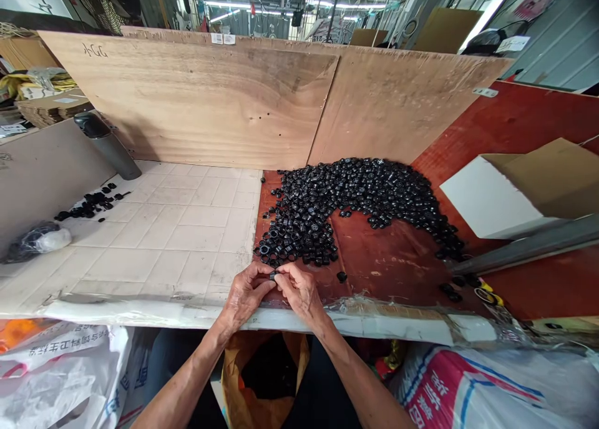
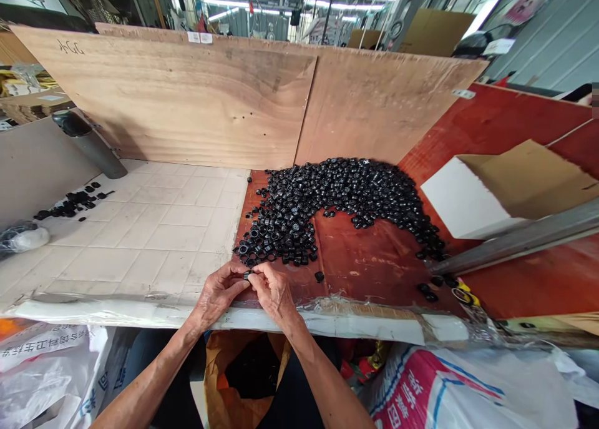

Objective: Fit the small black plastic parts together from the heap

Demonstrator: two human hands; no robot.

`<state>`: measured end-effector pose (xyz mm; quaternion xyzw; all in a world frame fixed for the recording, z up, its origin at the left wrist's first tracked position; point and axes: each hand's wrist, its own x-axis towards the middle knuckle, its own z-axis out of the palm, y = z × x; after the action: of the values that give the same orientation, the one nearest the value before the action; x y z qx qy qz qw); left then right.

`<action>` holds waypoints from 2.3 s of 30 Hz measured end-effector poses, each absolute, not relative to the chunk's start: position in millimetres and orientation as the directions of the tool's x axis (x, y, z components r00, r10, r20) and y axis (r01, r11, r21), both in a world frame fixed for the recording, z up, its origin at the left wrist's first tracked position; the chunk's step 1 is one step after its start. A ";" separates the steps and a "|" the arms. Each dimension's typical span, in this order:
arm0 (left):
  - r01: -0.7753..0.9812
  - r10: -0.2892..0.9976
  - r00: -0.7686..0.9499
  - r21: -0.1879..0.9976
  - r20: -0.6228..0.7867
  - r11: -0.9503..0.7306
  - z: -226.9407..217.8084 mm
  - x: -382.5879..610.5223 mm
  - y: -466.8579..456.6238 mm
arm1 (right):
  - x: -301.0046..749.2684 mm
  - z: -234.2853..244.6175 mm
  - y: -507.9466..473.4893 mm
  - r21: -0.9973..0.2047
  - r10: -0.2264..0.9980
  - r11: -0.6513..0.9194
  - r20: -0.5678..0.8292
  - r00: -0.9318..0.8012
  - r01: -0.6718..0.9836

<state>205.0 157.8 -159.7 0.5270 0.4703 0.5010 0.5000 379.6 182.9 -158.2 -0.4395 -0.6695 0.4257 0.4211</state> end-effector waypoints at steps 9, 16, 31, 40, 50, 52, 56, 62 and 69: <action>0.133 0.982 0.031 0.973 0.188 -0.191 -159.8 203.0 159.0 | 378.0 -154.2 184.7 -0.976 0.960 0.155 0.111 -0.257 0.155; 0.021 0.994 0.024 0.994 0.103 -0.104 -158.9 205.7 158.6 | 380.1 -160.6 187.8 -0.993 0.962 0.085 0.059 -0.265 0.087; -0.168 0.999 0.038 0.985 -0.033 0.039 -158.6 207.1 162.4 | 382.4 -159.2 187.1 -0.938 0.898 0.344 0.339 -0.281 -0.031; -0.147 0.999 0.037 0.989 -0.012 0.017 -158.5 207.6 161.4 | 381.4 -162.8 188.2 -0.941 0.915 0.337 0.334 -0.227 -0.026; 0.004 0.991 0.055 0.993 0.120 -0.121 -163.6 205.1 158.3 | 378.6 -159.5 182.2 -0.917 0.945 0.304 0.256 -0.203 0.258; 0.033 0.989 0.057 0.989 0.139 -0.141 -164.0 204.7 158.7 | 379.3 -156.3 182.7 -0.929 0.950 0.275 0.223 -0.220 0.246; 0.126 0.978 0.051 0.970 0.201 -0.206 -161.7 204.3 159.3 | 379.5 -155.1 185.5 -0.970 0.960 0.173 0.128 -0.248 0.169; 0.332 0.900 0.124 0.838 0.417 -0.434 -152.1 204.4 157.3 | 376.6 -159.0 186.8 -0.949 0.959 0.194 0.131 -0.249 0.248; 0.268 0.956 0.081 0.917 0.283 -0.294 -158.6 201.1 158.4 | 372.4 -162.2 189.7 -0.842 0.937 0.346 0.291 -0.192 0.413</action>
<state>201.1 158.4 -158.6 0.6433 0.4758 0.4830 0.3558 372.4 189.7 -162.2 -0.4785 -0.7057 0.3131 0.4183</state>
